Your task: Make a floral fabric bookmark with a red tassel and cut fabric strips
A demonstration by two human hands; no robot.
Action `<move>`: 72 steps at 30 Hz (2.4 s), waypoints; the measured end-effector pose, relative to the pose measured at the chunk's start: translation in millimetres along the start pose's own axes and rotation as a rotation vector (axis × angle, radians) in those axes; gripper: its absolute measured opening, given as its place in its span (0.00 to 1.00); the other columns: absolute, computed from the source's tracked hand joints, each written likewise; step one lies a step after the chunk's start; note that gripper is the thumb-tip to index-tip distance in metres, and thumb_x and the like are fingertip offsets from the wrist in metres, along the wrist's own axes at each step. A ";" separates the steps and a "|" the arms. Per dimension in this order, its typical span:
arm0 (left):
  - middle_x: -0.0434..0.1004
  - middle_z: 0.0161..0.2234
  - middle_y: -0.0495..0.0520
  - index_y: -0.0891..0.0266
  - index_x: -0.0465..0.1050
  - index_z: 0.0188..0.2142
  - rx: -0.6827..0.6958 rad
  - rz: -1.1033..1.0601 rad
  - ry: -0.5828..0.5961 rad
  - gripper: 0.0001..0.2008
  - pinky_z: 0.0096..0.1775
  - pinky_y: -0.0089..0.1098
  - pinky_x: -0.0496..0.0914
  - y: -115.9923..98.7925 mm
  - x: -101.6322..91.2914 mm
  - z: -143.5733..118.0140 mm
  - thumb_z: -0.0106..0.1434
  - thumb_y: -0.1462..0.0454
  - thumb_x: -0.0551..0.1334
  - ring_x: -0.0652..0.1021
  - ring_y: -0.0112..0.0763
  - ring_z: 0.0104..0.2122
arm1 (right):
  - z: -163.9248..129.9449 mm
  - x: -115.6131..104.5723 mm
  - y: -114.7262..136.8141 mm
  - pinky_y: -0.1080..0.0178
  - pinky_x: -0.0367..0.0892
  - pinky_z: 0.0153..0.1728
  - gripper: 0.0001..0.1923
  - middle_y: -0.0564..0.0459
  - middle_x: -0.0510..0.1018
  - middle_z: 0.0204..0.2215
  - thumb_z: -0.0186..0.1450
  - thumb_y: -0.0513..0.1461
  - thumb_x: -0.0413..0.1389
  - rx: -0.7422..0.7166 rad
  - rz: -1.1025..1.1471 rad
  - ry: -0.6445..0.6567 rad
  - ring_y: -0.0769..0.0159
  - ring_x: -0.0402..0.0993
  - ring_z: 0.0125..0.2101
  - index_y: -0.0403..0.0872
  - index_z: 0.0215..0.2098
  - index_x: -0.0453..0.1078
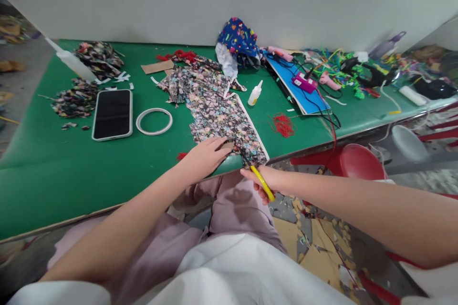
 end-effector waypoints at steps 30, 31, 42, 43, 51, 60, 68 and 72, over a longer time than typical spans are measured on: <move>0.74 0.45 0.64 0.69 0.69 0.47 -0.012 0.148 0.090 0.14 0.44 0.38 0.69 6.5 -9.2 -13.4 0.64 0.71 0.50 0.75 0.39 0.42 | -6.6 -4.1 8.3 0.69 0.59 0.12 0.35 0.59 0.63 0.12 0.53 0.68 0.41 0.032 0.228 0.206 0.73 0.63 0.10 0.46 0.20 0.59; 0.74 0.45 0.64 0.70 0.68 0.48 -0.010 0.151 0.089 0.15 0.44 0.37 0.69 6.3 -10.1 -13.6 0.64 0.71 0.51 0.75 0.39 0.43 | -7.3 -3.4 9.5 0.69 0.57 0.12 0.35 0.58 0.63 0.11 0.53 0.68 0.40 0.047 0.218 0.219 0.72 0.64 0.11 0.45 0.20 0.59; 0.72 0.51 0.65 0.75 0.66 0.52 -0.038 0.214 -0.106 0.19 0.51 0.38 0.69 5.1 -27.9 -34.2 0.62 0.74 0.50 0.74 0.41 0.50 | -15.4 3.5 18.0 0.69 0.58 0.12 0.35 0.58 0.63 0.10 0.56 0.67 0.34 0.073 0.232 0.182 0.72 0.63 0.09 0.46 0.20 0.57; 0.72 0.50 0.65 0.75 0.67 0.51 -0.030 0.223 -0.156 0.19 0.51 0.39 0.69 4.9 -32.7 -39.7 0.61 0.75 0.50 0.74 0.41 0.50 | -13.8 3.1 17.1 0.69 0.58 0.12 0.36 0.58 0.63 0.09 0.55 0.68 0.33 0.080 0.220 0.176 0.72 0.63 0.10 0.46 0.20 0.57; 0.72 0.50 0.65 0.71 0.68 0.52 -0.183 0.259 -0.098 0.22 0.56 0.49 0.60 40.5 -42.3 -85.5 0.59 0.75 0.48 0.72 0.44 0.51 | -12.0 3.0 15.5 0.70 0.53 0.09 0.39 0.57 0.60 0.07 0.55 0.68 0.31 0.078 0.161 0.151 0.73 0.61 0.08 0.45 0.16 0.58; 0.73 0.49 0.63 0.67 0.73 0.46 -0.383 0.340 -0.131 0.16 0.57 0.59 0.51 57.5 -56.0 -114.9 0.64 0.63 0.53 0.66 0.53 0.55 | -13.4 6.8 16.6 0.70 0.52 0.09 0.38 0.58 0.59 0.07 0.58 0.66 0.31 0.029 0.161 0.145 0.72 0.61 0.07 0.45 0.15 0.57; 0.67 0.55 0.63 0.68 0.68 0.52 -0.160 0.110 -0.063 0.19 0.58 0.44 0.58 -7.6 -21.7 -37.9 0.65 0.61 0.52 0.65 0.44 0.57 | -11.3 10.8 15.9 0.70 0.56 0.11 0.37 0.59 0.59 0.07 0.56 0.67 0.31 0.047 0.211 0.150 0.73 0.60 0.07 0.45 0.16 0.56; 0.60 0.59 0.69 0.74 0.59 0.57 -0.120 0.035 0.016 0.29 0.58 0.42 0.58 -37.7 11.9 -10.4 0.64 0.53 0.52 0.61 0.47 0.60 | -17.4 15.3 18.0 0.70 0.58 0.11 0.38 0.58 0.58 0.06 0.54 0.67 0.26 0.120 0.242 0.116 0.73 0.61 0.08 0.46 0.15 0.52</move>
Point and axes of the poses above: each hand's wrist, its own z-axis towards the middle knuckle, its own x-axis out of the palm, y = z × x, the point moved 6 cm from there along z, towards the middle knuckle
